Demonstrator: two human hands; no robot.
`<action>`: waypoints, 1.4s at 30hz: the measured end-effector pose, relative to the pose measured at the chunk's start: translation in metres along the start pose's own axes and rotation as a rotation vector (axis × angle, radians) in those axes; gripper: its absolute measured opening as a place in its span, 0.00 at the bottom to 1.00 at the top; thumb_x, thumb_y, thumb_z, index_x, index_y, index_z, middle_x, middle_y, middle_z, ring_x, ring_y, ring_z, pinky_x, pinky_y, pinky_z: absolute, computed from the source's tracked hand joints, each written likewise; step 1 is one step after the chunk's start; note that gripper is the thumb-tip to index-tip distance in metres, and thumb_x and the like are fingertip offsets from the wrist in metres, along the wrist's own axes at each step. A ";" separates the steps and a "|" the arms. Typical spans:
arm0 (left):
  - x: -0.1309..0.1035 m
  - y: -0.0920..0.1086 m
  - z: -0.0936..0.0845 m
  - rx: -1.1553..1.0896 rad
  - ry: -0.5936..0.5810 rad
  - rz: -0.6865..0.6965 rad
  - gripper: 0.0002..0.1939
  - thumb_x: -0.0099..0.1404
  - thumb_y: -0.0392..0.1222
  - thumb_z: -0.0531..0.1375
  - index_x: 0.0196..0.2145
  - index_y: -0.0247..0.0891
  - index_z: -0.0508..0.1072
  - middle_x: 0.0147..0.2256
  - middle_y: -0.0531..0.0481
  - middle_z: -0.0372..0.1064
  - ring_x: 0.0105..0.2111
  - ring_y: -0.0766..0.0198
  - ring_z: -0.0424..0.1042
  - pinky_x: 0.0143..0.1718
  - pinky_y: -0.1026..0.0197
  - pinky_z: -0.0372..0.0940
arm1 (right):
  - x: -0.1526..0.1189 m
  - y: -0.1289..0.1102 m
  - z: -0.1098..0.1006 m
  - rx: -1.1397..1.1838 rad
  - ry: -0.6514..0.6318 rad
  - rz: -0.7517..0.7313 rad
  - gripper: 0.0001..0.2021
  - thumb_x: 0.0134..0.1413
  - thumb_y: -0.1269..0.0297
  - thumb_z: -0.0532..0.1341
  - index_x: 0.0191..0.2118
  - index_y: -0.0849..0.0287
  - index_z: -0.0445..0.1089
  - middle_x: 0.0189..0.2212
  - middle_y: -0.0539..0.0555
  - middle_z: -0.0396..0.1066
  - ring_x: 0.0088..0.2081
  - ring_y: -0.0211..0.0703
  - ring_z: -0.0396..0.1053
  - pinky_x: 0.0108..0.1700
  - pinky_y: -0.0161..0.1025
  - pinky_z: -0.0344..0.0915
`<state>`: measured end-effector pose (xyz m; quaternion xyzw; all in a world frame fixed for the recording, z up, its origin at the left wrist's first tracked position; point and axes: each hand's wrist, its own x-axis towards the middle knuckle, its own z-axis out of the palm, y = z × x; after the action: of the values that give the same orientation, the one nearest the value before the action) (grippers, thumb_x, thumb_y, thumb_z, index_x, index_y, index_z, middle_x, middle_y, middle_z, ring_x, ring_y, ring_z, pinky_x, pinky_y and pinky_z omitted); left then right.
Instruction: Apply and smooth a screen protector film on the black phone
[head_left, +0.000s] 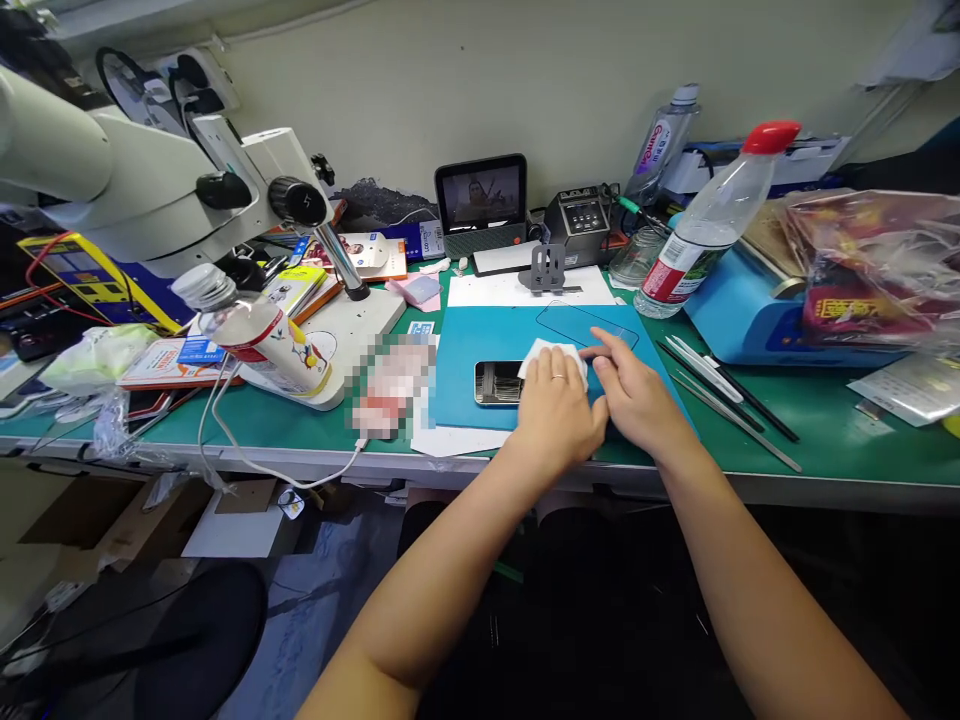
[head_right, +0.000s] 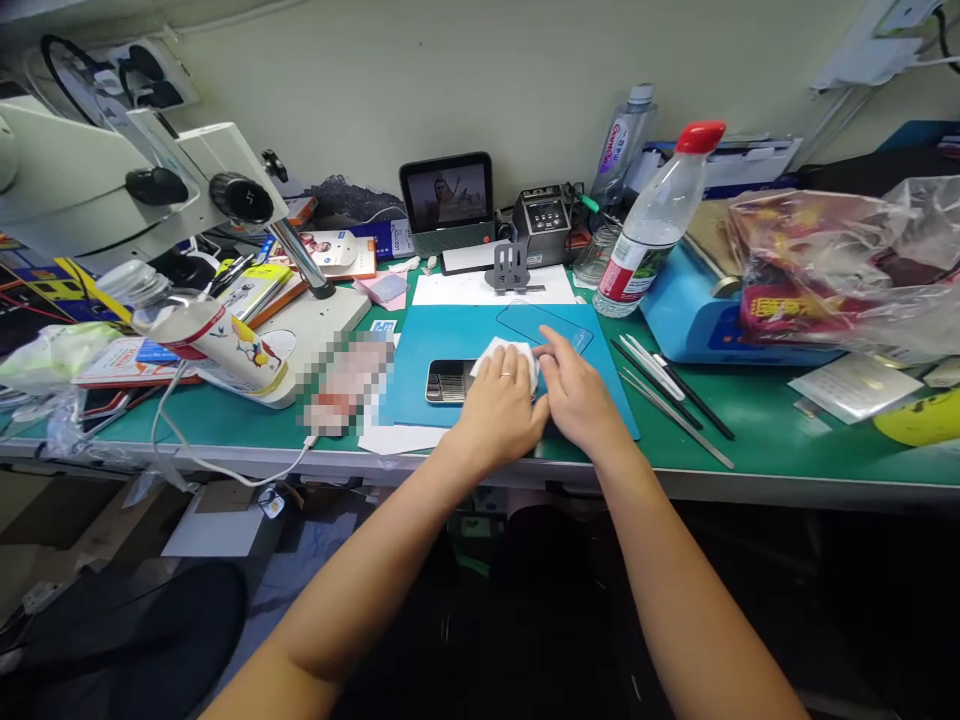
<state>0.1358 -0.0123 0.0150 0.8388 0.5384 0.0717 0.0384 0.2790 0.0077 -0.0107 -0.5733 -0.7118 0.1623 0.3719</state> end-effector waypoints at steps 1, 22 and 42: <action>0.001 0.003 0.001 -0.009 0.010 0.011 0.37 0.77 0.52 0.45 0.69 0.16 0.52 0.70 0.26 0.48 0.71 0.42 0.47 0.70 0.47 0.46 | 0.000 0.002 0.000 0.020 0.029 0.007 0.26 0.69 0.52 0.49 0.68 0.54 0.57 0.53 0.60 0.76 0.53 0.57 0.74 0.57 0.58 0.68; -0.055 -0.062 0.001 0.005 0.076 -0.059 0.37 0.77 0.55 0.42 0.69 0.19 0.53 0.71 0.29 0.45 0.72 0.45 0.44 0.70 0.45 0.48 | -0.003 -0.007 0.000 0.043 0.005 0.090 0.34 0.69 0.45 0.48 0.73 0.55 0.44 0.57 0.63 0.73 0.57 0.59 0.71 0.57 0.58 0.67; -0.074 -0.053 0.001 0.029 0.071 0.005 0.31 0.78 0.49 0.41 0.69 0.24 0.56 0.71 0.34 0.48 0.71 0.48 0.48 0.69 0.46 0.52 | -0.007 -0.014 -0.010 0.129 0.036 0.107 0.37 0.66 0.36 0.43 0.71 0.52 0.52 0.58 0.63 0.73 0.54 0.58 0.74 0.54 0.55 0.70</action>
<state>0.0580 -0.0570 0.0007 0.8375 0.5383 0.0937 0.0072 0.2771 -0.0052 0.0023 -0.5882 -0.6613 0.2171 0.4118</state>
